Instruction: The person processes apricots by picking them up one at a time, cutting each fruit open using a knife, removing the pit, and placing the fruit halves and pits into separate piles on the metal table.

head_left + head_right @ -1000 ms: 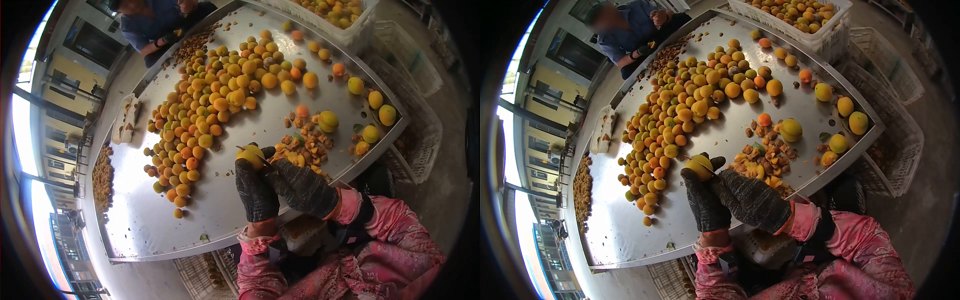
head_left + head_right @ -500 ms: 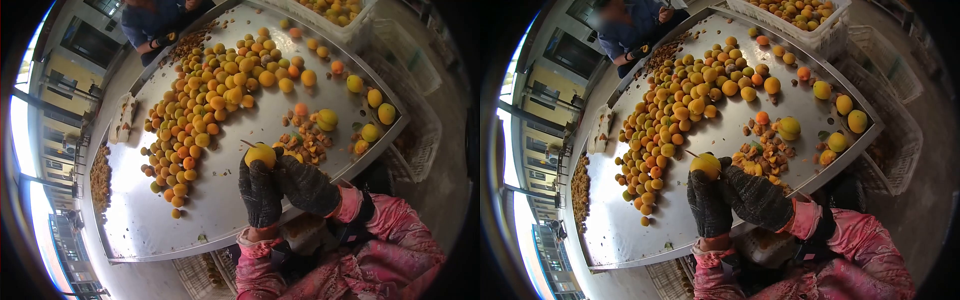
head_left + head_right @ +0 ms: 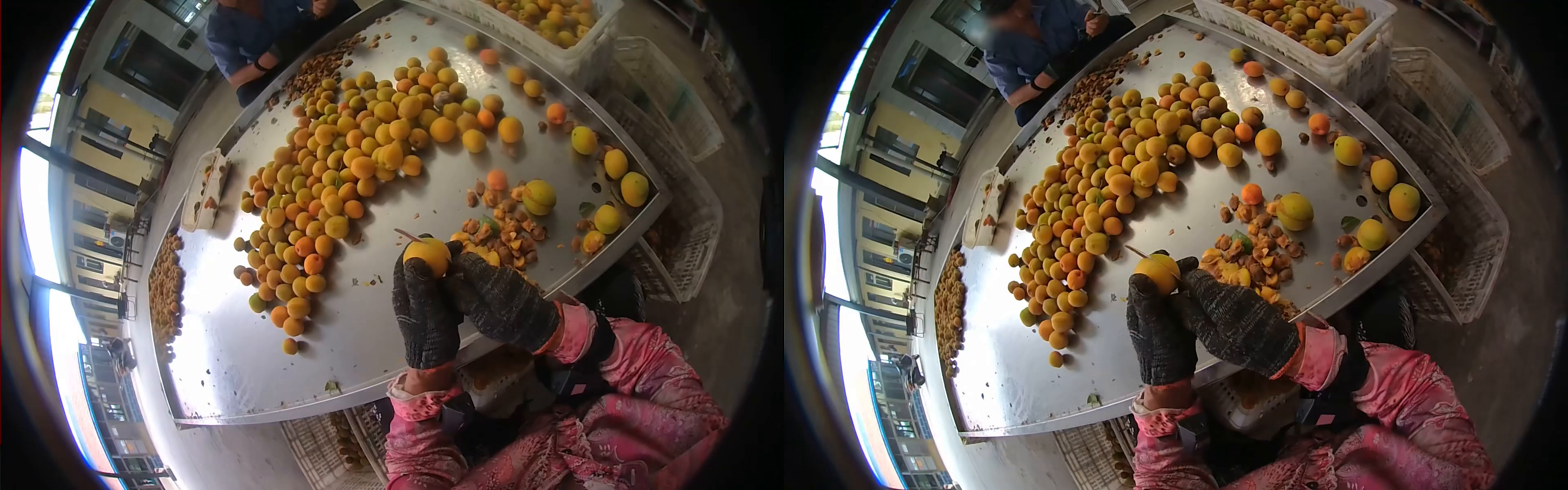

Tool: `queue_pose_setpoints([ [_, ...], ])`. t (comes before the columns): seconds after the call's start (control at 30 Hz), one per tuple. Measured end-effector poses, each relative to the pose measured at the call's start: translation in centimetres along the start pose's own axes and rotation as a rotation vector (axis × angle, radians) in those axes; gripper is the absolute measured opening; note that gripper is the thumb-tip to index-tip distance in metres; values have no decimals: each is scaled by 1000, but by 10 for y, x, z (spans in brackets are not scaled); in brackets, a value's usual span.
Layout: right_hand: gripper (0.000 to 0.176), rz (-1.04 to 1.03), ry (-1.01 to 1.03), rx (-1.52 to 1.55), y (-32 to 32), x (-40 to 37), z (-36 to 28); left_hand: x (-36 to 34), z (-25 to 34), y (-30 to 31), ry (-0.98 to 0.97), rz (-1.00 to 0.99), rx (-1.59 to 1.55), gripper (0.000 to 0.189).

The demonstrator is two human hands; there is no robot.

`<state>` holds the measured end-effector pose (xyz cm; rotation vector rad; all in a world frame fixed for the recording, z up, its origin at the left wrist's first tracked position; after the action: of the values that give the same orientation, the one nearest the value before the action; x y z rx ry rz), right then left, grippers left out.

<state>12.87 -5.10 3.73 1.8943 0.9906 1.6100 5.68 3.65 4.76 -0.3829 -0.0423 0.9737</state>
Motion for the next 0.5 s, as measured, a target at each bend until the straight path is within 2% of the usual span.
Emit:
queue_pose_setpoints([
  [0.07,40,-1,-142,230,2,-2,5,2,3,2,44,-18,-19,55],
  [0.1,40,-2,-142,231,2,-4,8,3,13,5,46,-91,118,53],
  [0.13,39,-61,-48,189,0,-6,13,3,19,6,45,-163,254,52],
  [0.17,39,-119,45,145,-1,-7,17,4,22,7,43,-164,254,52],
  [0.2,39,-117,45,144,4,-3,19,4,24,7,18,-162,254,46],
  [0.23,38,-97,129,8,13,1,17,4,26,7,-6,-159,254,41],
  [0.27,37,-77,212,-128,18,4,14,3,23,6,-26,-106,248,38],
  [0.3,37,-76,209,-127,16,5,10,2,18,3,-25,-107,250,38],
  [0.37,38,-50,-21,85,13,6,6,-1,6,-3,-50,27,53,47],
  [0.4,38,-50,-18,85,9,3,4,0,-1,-8,-45,116,-54,47],
  [0.47,39,-28,38,-175,1,-3,0,-2,-1,-5,4,101,-12,48],
  [0.5,39,-29,39,-177,2,-3,0,-2,0,-3,51,84,30,48],
])
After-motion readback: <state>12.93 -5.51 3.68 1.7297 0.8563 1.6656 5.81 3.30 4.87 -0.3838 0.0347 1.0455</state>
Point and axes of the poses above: each hand's wrist, its own x-axis towards the middle knuckle, its own y-axis out of the back of the hand, z = x × y, the point moved 3 cm from there along x, towards the middle knuckle, and after that the axes turned 4 degrees about -x, right-handed, at the moved point
